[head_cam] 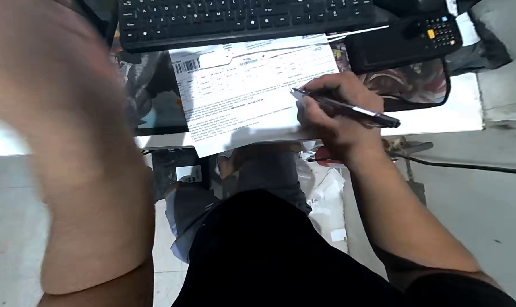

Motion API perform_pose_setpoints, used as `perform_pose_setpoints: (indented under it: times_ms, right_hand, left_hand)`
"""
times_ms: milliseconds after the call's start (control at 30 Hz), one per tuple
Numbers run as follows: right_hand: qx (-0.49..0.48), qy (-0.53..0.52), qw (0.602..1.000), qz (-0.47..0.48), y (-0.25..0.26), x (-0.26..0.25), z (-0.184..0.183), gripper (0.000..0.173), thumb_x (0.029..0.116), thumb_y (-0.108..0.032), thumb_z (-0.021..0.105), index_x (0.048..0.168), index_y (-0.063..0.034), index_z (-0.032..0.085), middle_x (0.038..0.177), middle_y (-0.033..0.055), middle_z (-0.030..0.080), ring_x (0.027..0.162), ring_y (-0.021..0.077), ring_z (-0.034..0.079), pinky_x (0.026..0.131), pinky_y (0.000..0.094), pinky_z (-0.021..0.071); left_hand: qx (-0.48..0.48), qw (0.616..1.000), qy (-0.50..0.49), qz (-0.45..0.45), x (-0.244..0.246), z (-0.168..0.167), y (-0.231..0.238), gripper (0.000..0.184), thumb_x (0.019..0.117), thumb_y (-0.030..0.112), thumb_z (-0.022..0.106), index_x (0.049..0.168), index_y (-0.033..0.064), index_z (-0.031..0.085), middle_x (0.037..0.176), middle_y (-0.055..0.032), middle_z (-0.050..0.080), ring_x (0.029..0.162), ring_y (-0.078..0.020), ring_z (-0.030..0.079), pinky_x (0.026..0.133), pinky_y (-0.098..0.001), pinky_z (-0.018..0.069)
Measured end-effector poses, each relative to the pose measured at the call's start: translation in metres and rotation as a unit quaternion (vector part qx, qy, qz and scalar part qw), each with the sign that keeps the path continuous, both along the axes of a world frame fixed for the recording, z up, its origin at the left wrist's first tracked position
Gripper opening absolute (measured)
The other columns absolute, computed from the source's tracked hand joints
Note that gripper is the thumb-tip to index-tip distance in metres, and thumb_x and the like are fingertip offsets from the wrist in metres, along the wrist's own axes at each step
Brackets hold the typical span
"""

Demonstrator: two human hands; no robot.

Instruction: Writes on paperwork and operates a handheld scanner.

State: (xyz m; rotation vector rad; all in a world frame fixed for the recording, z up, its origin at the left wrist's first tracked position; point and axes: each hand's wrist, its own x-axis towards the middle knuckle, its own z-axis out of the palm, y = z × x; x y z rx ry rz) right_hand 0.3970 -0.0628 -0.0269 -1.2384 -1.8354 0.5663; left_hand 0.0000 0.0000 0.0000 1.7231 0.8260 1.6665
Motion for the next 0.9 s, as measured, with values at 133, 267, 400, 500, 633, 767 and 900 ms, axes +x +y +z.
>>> perform_pose_setpoints:
  times_ms: [133, 267, 400, 500, 633, 767, 900]
  right_hand:
    - [-0.046, 0.032, 0.998, 0.007, 0.003, 0.002, 0.002, 0.016, 0.0925, -0.011, 0.070, 0.107, -0.0028, 0.068, 0.095, 0.0033, 0.071, 0.080, 0.0046, 0.067, 0.071, 0.0218, 0.0582]
    - [-0.044, 0.058, 0.997, 0.001, 0.004, 0.002, 0.002, 0.012, 0.0914, -0.008, 0.069, 0.102, -0.0031, 0.067, 0.098, 0.0050, 0.071, 0.083, 0.0068, 0.068, 0.072, 0.0228, 0.0581]
    - [-0.022, 0.006, 0.999, -0.027, 0.004, 0.000, 0.000, 0.009, 0.0917, -0.010, 0.068, 0.099, -0.0041, 0.068, 0.098, 0.0059, 0.071, 0.085, 0.0058, 0.067, 0.073, 0.0214, 0.0560]
    - [-0.013, -0.041, 0.998, -0.039, 0.004, -0.002, -0.001, 0.010, 0.0926, -0.013, 0.068, 0.098, -0.0049, 0.069, 0.097, 0.0064, 0.070, 0.086, 0.0063, 0.065, 0.073, 0.0215, 0.0540]
    - [-0.019, -0.044, 0.998, -0.028, 0.002, -0.001, 0.001, 0.009, 0.0934, -0.013, 0.067, 0.098, -0.0057, 0.067, 0.100, 0.0072, 0.071, 0.088, 0.0081, 0.066, 0.074, 0.0230, 0.0546]
    - [-0.021, -0.005, 1.000, -0.018, 0.003, 0.001, 0.001, 0.009, 0.0926, -0.011, 0.068, 0.098, -0.0042, 0.067, 0.099, 0.0068, 0.072, 0.087, 0.0076, 0.067, 0.073, 0.0224, 0.0554]
    - [-0.023, -0.016, 0.999, -0.043, 0.002, -0.002, 0.000, 0.009, 0.0932, -0.012, 0.068, 0.098, -0.0049, 0.068, 0.099, 0.0062, 0.072, 0.087, 0.0075, 0.068, 0.074, 0.0229, 0.0557]
  left_hand:
    - [-0.255, 0.967, -0.006, 0.028, 0.150, 0.014, -0.003, 0.017, 0.1003, 0.008, 0.063, 0.114, 0.0001, 0.070, 0.098, -0.0060, 0.075, 0.082, -0.0168, 0.073, 0.068, -0.0292, 0.0615]
    - [-0.299, 0.947, 0.108, -0.051, 0.151, -0.010, 0.000, 0.026, 0.1055, 0.009, 0.053, 0.127, 0.0059, 0.067, 0.105, -0.0034, 0.074, 0.079, -0.0124, 0.073, 0.065, -0.0262, 0.0620]
    - [-0.291, 0.942, 0.145, -0.081, 0.148, -0.014, 0.000, 0.030, 0.1073, 0.008, 0.046, 0.127, 0.0083, 0.068, 0.111, -0.0026, 0.074, 0.085, -0.0112, 0.073, 0.070, -0.0254, 0.0619]
    - [-0.288, 0.945, 0.125, -0.095, 0.147, -0.016, -0.002, 0.032, 0.1070, 0.006, 0.043, 0.127, 0.0069, 0.068, 0.113, -0.0037, 0.073, 0.087, -0.0123, 0.073, 0.073, -0.0269, 0.0625]
    - [-0.285, 0.947, 0.092, -0.116, 0.145, -0.018, 0.000, 0.038, 0.1030, 0.000, 0.039, 0.128, 0.0032, 0.068, 0.114, -0.0070, 0.074, 0.088, -0.0149, 0.073, 0.074, -0.0291, 0.0622]
    - [-0.282, 0.949, 0.067, -0.124, 0.145, -0.020, 0.001, 0.041, 0.1004, -0.003, 0.037, 0.126, 0.0012, 0.068, 0.117, -0.0089, 0.073, 0.090, -0.0162, 0.073, 0.075, -0.0304, 0.0622]
    - [-0.283, 0.948, 0.077, -0.121, 0.145, -0.020, 0.000, 0.040, 0.1009, -0.002, 0.037, 0.127, 0.0021, 0.068, 0.116, -0.0086, 0.073, 0.087, -0.0153, 0.072, 0.073, -0.0293, 0.0616]
